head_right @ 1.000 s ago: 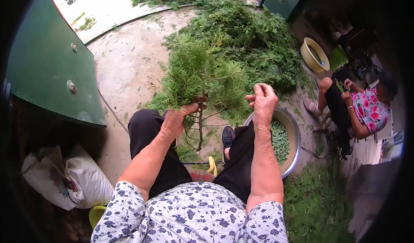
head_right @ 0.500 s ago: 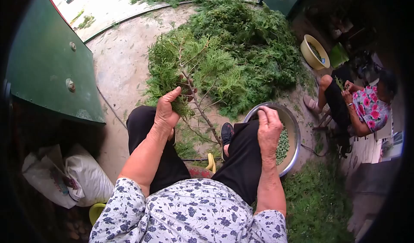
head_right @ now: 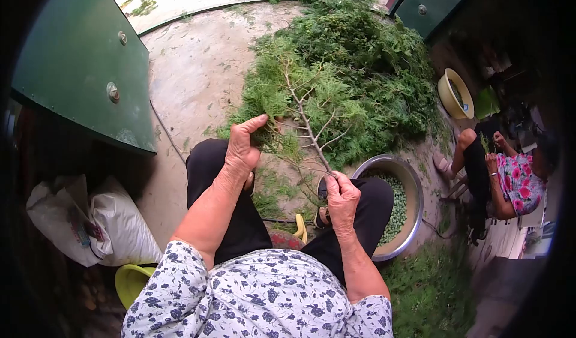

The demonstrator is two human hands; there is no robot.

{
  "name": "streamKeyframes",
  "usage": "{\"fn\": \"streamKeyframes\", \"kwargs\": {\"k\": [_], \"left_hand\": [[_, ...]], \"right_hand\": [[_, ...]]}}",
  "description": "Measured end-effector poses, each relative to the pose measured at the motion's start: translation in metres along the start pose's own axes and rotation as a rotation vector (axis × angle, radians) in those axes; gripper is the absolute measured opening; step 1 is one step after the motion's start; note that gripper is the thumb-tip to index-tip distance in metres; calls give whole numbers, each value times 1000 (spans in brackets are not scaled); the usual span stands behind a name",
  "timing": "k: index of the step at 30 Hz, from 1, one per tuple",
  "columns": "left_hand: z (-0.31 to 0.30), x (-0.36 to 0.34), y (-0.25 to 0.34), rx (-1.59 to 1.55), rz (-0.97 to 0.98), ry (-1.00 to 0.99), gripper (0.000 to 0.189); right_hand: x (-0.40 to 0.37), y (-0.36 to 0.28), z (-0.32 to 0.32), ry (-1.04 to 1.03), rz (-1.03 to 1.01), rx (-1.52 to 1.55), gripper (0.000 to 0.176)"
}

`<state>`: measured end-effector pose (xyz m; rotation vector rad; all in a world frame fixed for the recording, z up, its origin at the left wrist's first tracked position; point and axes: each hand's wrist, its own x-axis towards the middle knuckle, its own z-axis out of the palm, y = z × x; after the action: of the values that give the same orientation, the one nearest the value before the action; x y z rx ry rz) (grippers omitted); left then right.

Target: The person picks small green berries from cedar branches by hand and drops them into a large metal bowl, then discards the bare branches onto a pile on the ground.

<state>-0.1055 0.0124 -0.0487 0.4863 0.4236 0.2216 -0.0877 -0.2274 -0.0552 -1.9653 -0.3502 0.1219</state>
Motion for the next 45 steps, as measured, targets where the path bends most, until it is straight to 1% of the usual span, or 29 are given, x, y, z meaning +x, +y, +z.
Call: {"fn": "streamKeyframes", "kwargs": {"k": [2,3,6,8,9,10,11,12,14,15,17,18,19,20,21,22,23,24,26,28,31,33,36,37,38,39,41,42,45], "left_hand": [[-9,9,-4,10,280,133,27],[4,-1,1,3,307,204,30],[-11,7,1,33,275,207,28],[-19,11,-1,56,272,191,24],[-22,14,0,37,217,152,25],[-26,16,1,17,161,114,30],[-28,18,0,194,147,182,52],[-25,15,5,191,151,186,52],[-18,7,16,322,147,159,70],[-17,8,20,281,98,174,72],[-9,5,19,305,115,228,75],[-6,3,19,332,126,272,80],[-21,11,23,254,121,37,94],[-27,19,20,251,111,39,94],[-23,21,20,208,176,149,66],[-21,19,17,167,237,264,39],[-17,18,16,143,263,351,31],[-11,12,21,143,259,356,31],[-8,5,26,111,221,75,30],[-15,11,23,102,207,48,28],[-21,20,22,124,170,51,31],[-15,25,25,335,430,367,34],[-13,28,42,365,489,409,41],[-9,31,47,364,558,406,32],[-5,34,53,360,576,399,32],[0,36,60,351,564,358,28],[11,38,72,363,495,310,16],[13,41,75,362,512,305,16],[11,54,73,407,339,228,15]], "right_hand": [[3,-3,-2,77,116,137,16],[7,1,-4,81,116,168,17],[16,-1,-6,71,134,279,17],[19,-11,-6,72,156,289,18],[22,-12,-6,71,124,231,18],[23,-14,-6,69,93,172,18],[24,-17,-7,54,112,165,17],[24,-19,-9,47,111,165,17],[25,-20,-10,40,-24,-16,17],[25,-22,-9,30,-24,-15,17],[24,-26,-9,29,-161,-114,18],[26,-27,-9,23,-161,-113,18],[27,-27,-11,-23,-145,-111,19],[27,-28,-14,-65,-122,-114,21],[28,-31,-17,-144,-50,-60,23],[27,-34,-21,-143,-33,-68,23],[29,-38,-23,-188,40,26,24],[33,-39,-22,-235,108,122,25],[39,-32,-22,-224,114,201,26],[44,-33,-24,-237,193,202,28],[50,-33,-27,-236,203,217,24],[57,-36,-31,-219,187,211,24],[71,-40,-40,-188,143,125,22],[77,-41,-44,-202,30,-36,21],[82,-45,-45,-213,-86,-195,20],[84,-57,-44,-234,-136,-307,17],[92,-61,-45,-386,-266,-491,16],[95,-68,-45,-487,-309,-603,17],[99,-73,-33,-786,-205,-902,24]]}}
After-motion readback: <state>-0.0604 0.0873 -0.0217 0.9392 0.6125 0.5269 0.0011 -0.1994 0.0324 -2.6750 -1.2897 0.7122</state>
